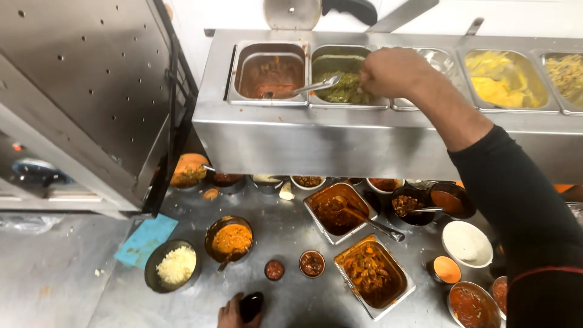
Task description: The person scoops red sauce, green salsa, and white cream into small bowls using spoons. Then they place tortilla chips onto a black plate and arrange them in a circular pattern. Finally, they place the small bowls of sauces onto the plate and hand it to a coworker.
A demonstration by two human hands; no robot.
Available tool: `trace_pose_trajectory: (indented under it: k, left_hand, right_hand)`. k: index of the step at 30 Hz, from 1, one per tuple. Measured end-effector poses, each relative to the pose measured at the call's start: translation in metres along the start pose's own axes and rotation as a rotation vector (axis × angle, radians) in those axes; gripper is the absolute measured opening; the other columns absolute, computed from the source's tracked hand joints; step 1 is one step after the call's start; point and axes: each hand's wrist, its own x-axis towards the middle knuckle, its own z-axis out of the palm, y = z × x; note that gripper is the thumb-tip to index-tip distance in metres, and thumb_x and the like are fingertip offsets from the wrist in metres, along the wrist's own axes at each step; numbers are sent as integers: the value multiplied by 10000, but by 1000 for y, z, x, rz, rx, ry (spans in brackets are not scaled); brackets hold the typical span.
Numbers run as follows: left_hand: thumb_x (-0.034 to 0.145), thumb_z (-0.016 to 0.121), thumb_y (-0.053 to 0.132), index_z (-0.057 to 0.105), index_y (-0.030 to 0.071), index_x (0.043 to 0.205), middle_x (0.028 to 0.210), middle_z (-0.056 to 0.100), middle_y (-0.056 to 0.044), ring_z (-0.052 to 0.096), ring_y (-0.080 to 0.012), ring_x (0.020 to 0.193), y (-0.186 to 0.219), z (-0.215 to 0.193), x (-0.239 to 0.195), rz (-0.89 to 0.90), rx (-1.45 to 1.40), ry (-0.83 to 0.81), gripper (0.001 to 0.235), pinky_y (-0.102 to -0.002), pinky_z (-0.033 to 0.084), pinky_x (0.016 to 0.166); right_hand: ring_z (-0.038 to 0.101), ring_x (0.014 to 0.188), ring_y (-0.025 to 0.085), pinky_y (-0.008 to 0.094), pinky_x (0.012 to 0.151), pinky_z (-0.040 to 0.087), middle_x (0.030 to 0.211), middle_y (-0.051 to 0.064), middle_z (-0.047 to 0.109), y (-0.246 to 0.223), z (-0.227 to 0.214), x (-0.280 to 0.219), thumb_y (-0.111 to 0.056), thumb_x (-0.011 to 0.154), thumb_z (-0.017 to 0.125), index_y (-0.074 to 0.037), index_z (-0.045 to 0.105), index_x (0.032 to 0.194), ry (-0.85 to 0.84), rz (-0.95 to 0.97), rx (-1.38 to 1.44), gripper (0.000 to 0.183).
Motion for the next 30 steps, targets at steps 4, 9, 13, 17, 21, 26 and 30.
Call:
trace_pose_trajectory:
  k: [4, 9, 13, 17, 21, 26, 30]
  left_hand:
    - [579, 993, 327, 679, 62, 1212, 1022, 771, -179, 772, -301, 1003, 27, -11, 12, -164, -267, -114, 754, -395, 590, 952]
    - [681, 921, 237, 663, 32, 1224, 1044, 810, -168, 813, -230, 1022, 96, -55, 45, -240, -506, -178, 636, -348, 607, 958]
    - [677, 952, 236, 662, 53, 1287, 1110, 770, -168, 776, -240, 1067, 139, -76, 70, -157, -493, -167, 700, -359, 592, 960]
    - [665, 926, 228, 658, 62, 1301, 1156, 743, -168, 761, -250, 1098, 165, -79, 88, -95, -492, -211, 710, -359, 592, 971]
    - [635, 959, 248, 658, 78, 1312, 1146, 736, -162, 751, -254, 1098, 181, -80, 96, 11, -411, -228, 760, -362, 584, 970]
    - [551, 995, 235, 542, 96, 1401, 1187, 753, -149, 747, -247, 1119, 203, -105, 98, -17, -483, -239, 972, -355, 558, 1008]
    - [566, 1010, 275, 517, 99, 1418, 1211, 753, -151, 764, -238, 1094, 228, -133, 97, -5, -515, -219, 1000, -351, 583, 976]
  right_hand:
    - [704, 827, 372, 505, 734, 550, 897, 135, 743, -7, -11, -10, -265, 951, 629, -207, 794, 1014, 174, -12, -32, 186]
    - [699, 843, 372, 480, 715, 557, 906, 173, 709, -9, -6, -9, -351, 983, 659, -106, 770, 906, 222, -75, -122, 280]
    - [682, 910, 336, 444, 726, 568, 915, 163, 682, -4, 10, -1, -338, 959, 700, -51, 761, 786, 368, -114, -203, 341]
    - [666, 1024, 283, 393, 790, 581, 996, 102, 689, 2, 18, 8, -144, 804, 717, -87, 761, 819, 457, -170, -390, 73]
    - [671, 1003, 286, 413, 727, 579, 930, 73, 710, -15, 11, 10, -97, 784, 704, -109, 768, 785, 190, -166, -342, 65]
    - [708, 831, 292, 455, 765, 561, 883, 100, 743, -29, -18, -5, -194, 910, 659, -178, 794, 971, -152, -90, 50, 149]
    - [725, 722, 274, 442, 759, 542, 820, 101, 758, -23, -14, -8, -262, 984, 589, -135, 789, 1003, -184, -22, 277, 238]
